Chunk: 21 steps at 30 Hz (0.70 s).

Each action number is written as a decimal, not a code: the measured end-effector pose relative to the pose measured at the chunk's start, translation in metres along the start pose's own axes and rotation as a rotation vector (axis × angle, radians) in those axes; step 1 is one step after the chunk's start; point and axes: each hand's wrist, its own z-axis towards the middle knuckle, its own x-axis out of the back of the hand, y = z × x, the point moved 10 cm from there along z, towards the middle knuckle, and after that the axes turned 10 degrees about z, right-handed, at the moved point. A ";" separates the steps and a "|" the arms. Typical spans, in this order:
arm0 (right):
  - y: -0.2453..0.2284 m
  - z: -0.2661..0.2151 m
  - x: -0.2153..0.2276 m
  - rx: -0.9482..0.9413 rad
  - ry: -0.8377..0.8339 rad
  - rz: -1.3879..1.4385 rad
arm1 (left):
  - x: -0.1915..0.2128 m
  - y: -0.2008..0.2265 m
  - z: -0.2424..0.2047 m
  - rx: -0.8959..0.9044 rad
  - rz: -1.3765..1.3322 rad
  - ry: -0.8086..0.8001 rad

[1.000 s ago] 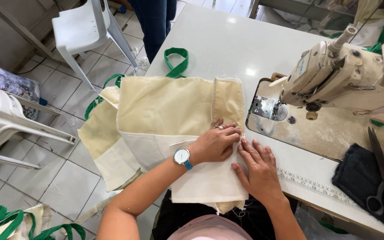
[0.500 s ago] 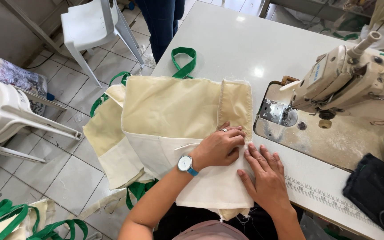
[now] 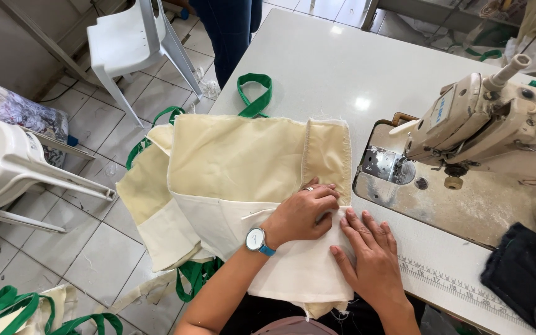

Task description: Sewing and trimming fabric tote bags using an industrial sewing machine and tailor's shears.

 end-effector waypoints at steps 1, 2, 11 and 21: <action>-0.001 0.000 0.001 0.004 0.007 0.000 | 0.002 0.001 0.001 -0.001 -0.001 -0.001; -0.002 0.001 0.003 0.007 0.014 -0.001 | 0.003 0.002 0.002 -0.002 -0.003 -0.001; -0.001 0.001 0.003 0.017 0.024 -0.007 | 0.001 0.001 0.001 -0.001 -0.010 -0.014; -0.001 0.001 0.003 0.023 0.049 -0.021 | 0.004 0.002 0.002 -0.015 -0.035 0.011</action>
